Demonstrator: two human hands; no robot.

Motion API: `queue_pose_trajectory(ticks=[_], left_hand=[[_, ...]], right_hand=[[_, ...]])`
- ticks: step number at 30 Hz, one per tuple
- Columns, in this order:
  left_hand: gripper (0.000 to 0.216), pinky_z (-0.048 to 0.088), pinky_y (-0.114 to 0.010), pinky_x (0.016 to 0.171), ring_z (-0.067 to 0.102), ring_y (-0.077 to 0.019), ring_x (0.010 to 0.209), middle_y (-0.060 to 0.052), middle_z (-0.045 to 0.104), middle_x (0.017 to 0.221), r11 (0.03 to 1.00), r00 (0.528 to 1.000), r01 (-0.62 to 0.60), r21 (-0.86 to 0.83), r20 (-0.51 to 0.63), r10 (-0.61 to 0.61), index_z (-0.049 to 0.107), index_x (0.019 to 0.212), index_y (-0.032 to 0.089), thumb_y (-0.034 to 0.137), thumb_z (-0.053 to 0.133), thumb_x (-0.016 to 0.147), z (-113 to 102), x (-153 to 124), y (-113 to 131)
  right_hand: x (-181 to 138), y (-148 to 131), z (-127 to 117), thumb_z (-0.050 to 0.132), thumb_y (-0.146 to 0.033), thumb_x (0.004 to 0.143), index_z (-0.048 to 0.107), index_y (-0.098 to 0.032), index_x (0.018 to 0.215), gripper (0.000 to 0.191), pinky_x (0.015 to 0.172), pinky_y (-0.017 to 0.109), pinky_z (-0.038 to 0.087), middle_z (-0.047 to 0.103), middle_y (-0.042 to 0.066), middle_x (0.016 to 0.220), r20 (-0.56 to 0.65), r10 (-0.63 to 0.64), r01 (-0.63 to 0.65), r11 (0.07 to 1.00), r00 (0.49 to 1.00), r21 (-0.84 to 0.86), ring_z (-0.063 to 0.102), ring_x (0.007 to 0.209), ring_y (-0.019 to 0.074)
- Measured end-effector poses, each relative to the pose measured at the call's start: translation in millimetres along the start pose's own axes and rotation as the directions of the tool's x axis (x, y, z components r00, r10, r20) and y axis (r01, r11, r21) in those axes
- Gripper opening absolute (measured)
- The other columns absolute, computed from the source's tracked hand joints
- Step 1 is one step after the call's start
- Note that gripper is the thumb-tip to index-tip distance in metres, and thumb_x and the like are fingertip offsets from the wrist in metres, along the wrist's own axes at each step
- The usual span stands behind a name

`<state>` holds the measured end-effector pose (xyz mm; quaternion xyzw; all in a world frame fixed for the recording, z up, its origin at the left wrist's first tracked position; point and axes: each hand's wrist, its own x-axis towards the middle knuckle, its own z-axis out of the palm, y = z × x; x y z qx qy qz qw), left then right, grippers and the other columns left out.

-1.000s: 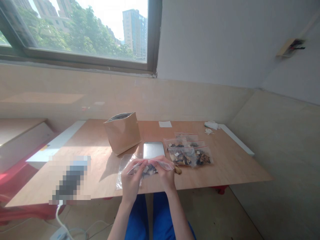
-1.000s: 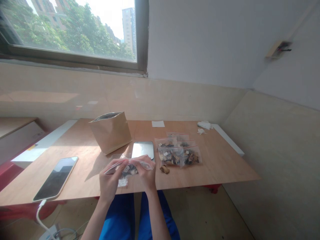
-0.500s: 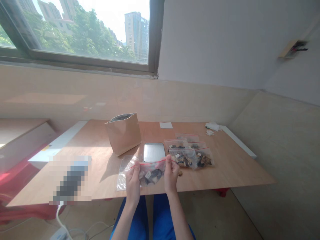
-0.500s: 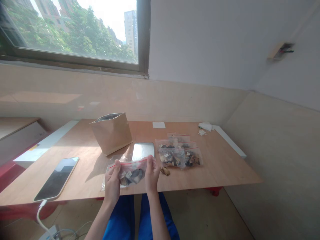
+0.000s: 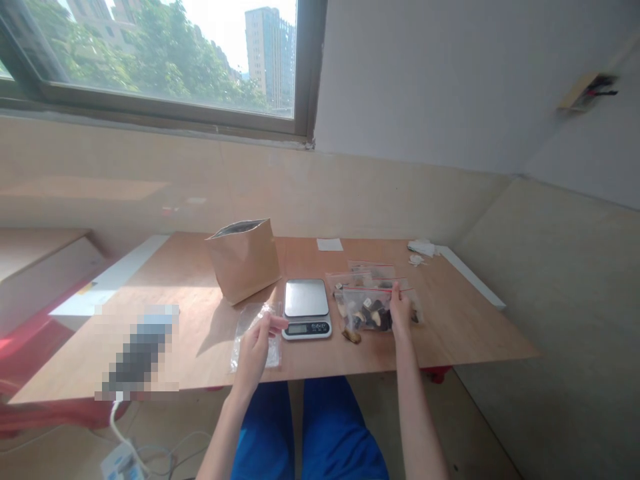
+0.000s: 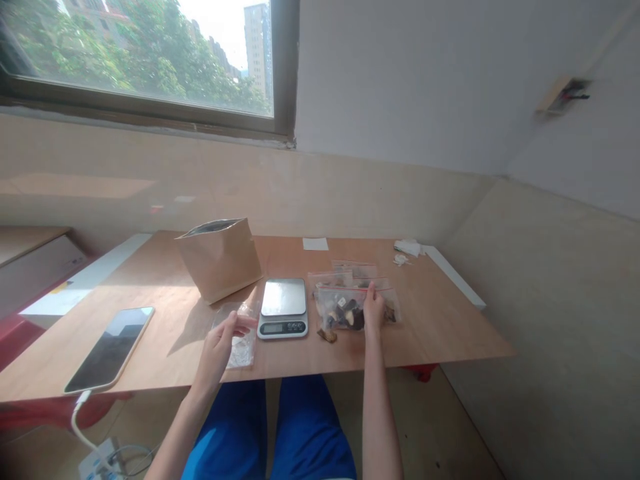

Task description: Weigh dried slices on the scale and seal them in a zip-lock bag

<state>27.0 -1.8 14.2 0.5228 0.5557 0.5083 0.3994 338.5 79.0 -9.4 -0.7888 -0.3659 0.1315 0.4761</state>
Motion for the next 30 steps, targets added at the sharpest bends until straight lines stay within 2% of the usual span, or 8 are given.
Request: queue_pose_trajectory(ticks=[3, 6, 8, 13, 18, 22, 26, 30], left_hand=[[0.053, 0.047, -0.031, 0.068, 0.061, -0.0194, 0.071, -0.008, 0.070, 0.077, 1.000, 1.000, 0.013, 0.017, 0.020, -0.013, 0.069, 0.071, 0.016, 0.055, 0.034, 0.083, -2, 0, 0], [0.054, 0.048, -0.031, 0.067, 0.061, -0.0198, 0.071, -0.009, 0.070, 0.077, 0.998, 0.999, 0.035, 0.044, 0.023, -0.036, 0.070, 0.071, 0.017, 0.057, 0.035, 0.082, -4, 1, -3], [0.054, 0.048, -0.032, 0.067, 0.061, -0.0198, 0.069, -0.008, 0.070, 0.076, 0.997, 0.998, 0.051, 0.058, 0.018, -0.052, 0.069, 0.070, 0.017, 0.058, 0.035, 0.081, -6, 1, -6], [0.054, 0.048, -0.033, 0.066, 0.061, -0.0205, 0.070, -0.009, 0.070, 0.077, 0.997, 0.998, 0.051, 0.055, 0.035, -0.053, 0.069, 0.071, 0.017, 0.058, 0.037, 0.080, -6, 0, -10], [0.052, 0.048, -0.033, 0.068, 0.061, -0.0205, 0.072, -0.009, 0.070, 0.078, 0.997, 0.998, 0.041, 0.060, 0.043, -0.043, 0.069, 0.072, 0.016, 0.057, 0.037, 0.081, -4, -3, -11], [0.053, 0.049, -0.034, 0.069, 0.062, -0.0217, 0.074, -0.009, 0.070, 0.080, 0.993, 0.998, 0.060, 0.102, 0.006, -0.061, 0.069, 0.073, 0.017, 0.058, 0.036, 0.080, -11, -1, -14], [0.050, 0.048, -0.034, 0.073, 0.062, -0.0224, 0.083, -0.010, 0.069, 0.090, 0.992, 0.993, 0.060, 0.111, -0.110, -0.048, 0.067, 0.082, 0.016, 0.056, 0.037, 0.081, -23, 8, -18], [0.046, 0.047, -0.033, 0.078, 0.061, -0.0215, 0.089, -0.009, 0.067, 0.094, 0.992, 0.988, 0.023, 0.127, -0.157, -0.003, 0.066, 0.085, 0.016, 0.052, 0.037, 0.083, -33, 16, -20]], right_hand=[[-9, 12, 12, 0.031, -0.065, 0.078, 0.054, -0.015, 0.074, 0.055, 0.070, 0.038, 0.041, 0.062, 0.019, 0.079, -0.170, -0.106, 0.096, 0.993, 0.980, -0.071, 0.057, 0.081, 0.0299], [-39, 15, 21, 0.037, -0.052, 0.082, 0.052, -0.008, 0.101, 0.050, 0.087, 0.046, 0.035, 0.051, 0.026, 0.109, -0.368, -0.286, 0.228, 0.954, 0.885, -0.194, 0.045, 0.108, 0.0341], [-61, 15, 25, 0.037, -0.045, 0.085, 0.047, -0.006, 0.112, 0.048, 0.092, 0.048, 0.031, 0.042, 0.026, 0.121, -0.388, -0.377, 0.298, 0.922, 0.841, -0.248, 0.037, 0.118, 0.0344], [-87, 15, 46, 0.031, -0.037, 0.088, 0.045, -0.007, 0.119, 0.045, 0.091, 0.052, 0.031, 0.034, 0.027, 0.131, -0.219, -0.421, 0.367, 0.896, 0.880, -0.250, 0.030, 0.124, 0.0359], [-65, 7, 72, 0.030, -0.033, 0.086, 0.052, -0.007, 0.111, 0.042, 0.087, 0.056, 0.031, 0.036, 0.028, 0.130, -0.155, -0.345, 0.289, 0.910, 0.926, -0.296, 0.036, 0.117, 0.0391], [-59, 2, 74, 0.033, -0.034, 0.085, 0.053, -0.007, 0.109, 0.041, 0.087, 0.054, 0.031, 0.039, 0.027, 0.127, -0.152, -0.365, 0.312, 0.905, 0.919, -0.288, 0.038, 0.115, 0.0381], [-83, 7, 59, 0.033, -0.026, 0.087, 0.056, -0.013, 0.106, 0.032, 0.088, 0.047, 0.034, 0.046, 0.019, 0.121, -0.057, -0.523, 0.497, 0.834, 0.850, -0.239, 0.044, 0.110, 0.0299], [-103, 15, 48, 0.037, -0.015, 0.084, 0.056, -0.019, 0.111, 0.034, 0.090, 0.041, 0.038, 0.050, 0.013, 0.122, 0.380, -0.676, 0.768, 0.611, 0.632, -0.191, 0.047, 0.110, 0.0253]])
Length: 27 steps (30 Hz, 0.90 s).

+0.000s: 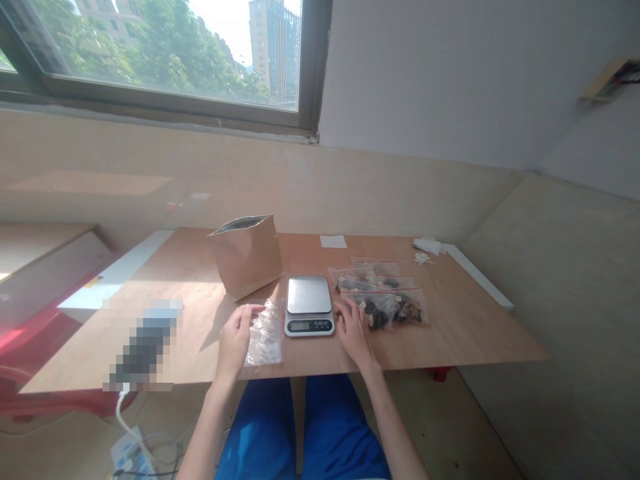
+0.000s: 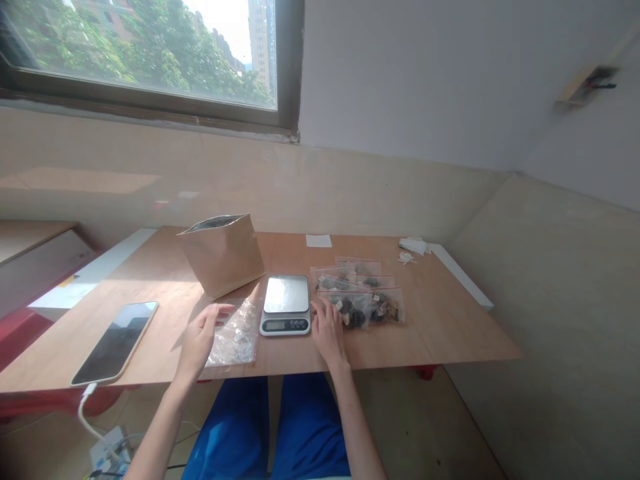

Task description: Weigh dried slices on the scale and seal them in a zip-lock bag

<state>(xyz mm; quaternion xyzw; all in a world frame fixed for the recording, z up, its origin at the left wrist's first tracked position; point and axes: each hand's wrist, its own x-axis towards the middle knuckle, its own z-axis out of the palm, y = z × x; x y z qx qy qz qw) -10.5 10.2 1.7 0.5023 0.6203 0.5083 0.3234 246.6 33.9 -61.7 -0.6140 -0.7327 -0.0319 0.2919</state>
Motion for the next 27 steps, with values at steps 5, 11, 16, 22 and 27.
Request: queue_pose_trajectory(ticks=[5, 11, 16, 22, 27], left_hand=[[0.044, 0.045, -0.032, 0.081, 0.058, -0.0212, 0.094, -0.008, 0.065, 0.097, 0.998, 0.998, -0.047, 0.039, -0.045, 0.049, 0.064, 0.088, 0.017, 0.049, 0.034, 0.085, -9, 3, 3], [0.033, 0.043, -0.034, 0.084, 0.053, -0.0215, 0.100, -0.008, 0.058, 0.106, 0.967, 0.948, -0.128, 0.220, -0.258, 0.184, 0.060, 0.099, 0.020, 0.038, 0.036, 0.086, -22, 30, 17], [0.034, 0.028, -0.036, 0.103, 0.042, -0.0213, 0.119, -0.009, 0.050, 0.121, 0.852, 0.795, -0.278, 0.444, -0.392, 0.463, 0.054, 0.115, 0.022, 0.029, 0.046, 0.082, -28, 95, 44], [0.032, 0.032, -0.040, 0.097, 0.048, -0.0259, 0.112, -0.009, 0.055, 0.121, 0.744, 0.828, -0.201, 0.637, -0.296, 0.477, 0.058, 0.111, 0.022, 0.032, 0.043, 0.084, -28, 160, 72], [0.029, 0.038, -0.038, 0.088, 0.056, -0.0260, 0.102, -0.009, 0.065, 0.105, 0.734, 0.916, -0.143, 0.664, -0.193, 0.353, 0.061, 0.102, 0.021, 0.035, 0.043, 0.084, -26, 162, 76]], right_hand=[[5, 7, -2, 0.045, -0.016, 0.082, 0.059, -0.017, 0.104, 0.026, 0.087, 0.044, 0.041, 0.049, 0.015, 0.126, 0.208, -0.008, 0.038, 0.989, 0.978, -0.140, 0.046, 0.111, 0.0303], [16, 14, -12, 0.044, -0.013, 0.084, 0.063, -0.018, 0.086, 0.020, 0.086, 0.038, 0.043, 0.059, 0.010, 0.104, 0.239, -0.021, 0.019, 1.000, 0.971, 0.009, 0.051, 0.098, 0.0232], [25, 15, -23, 0.047, -0.017, 0.084, 0.064, -0.018, 0.075, 0.018, 0.088, 0.035, 0.041, 0.060, 0.008, 0.099, 0.301, 0.021, -0.052, 0.994, 0.953, 0.097, 0.054, 0.097, 0.0216], [31, 23, -34, 0.048, -0.008, 0.080, 0.061, -0.018, 0.085, 0.017, 0.086, 0.030, 0.041, 0.057, 0.007, 0.102, 0.425, -0.087, 0.007, 0.983, 0.901, 0.185, 0.054, 0.098, 0.0187], [41, 22, -35, 0.050, -0.006, 0.078, 0.061, -0.016, 0.077, 0.015, 0.078, 0.028, 0.041, 0.057, 0.007, 0.094, 0.465, -0.092, 0.048, 0.993, 0.880, 0.106, 0.056, 0.085, 0.0173]])
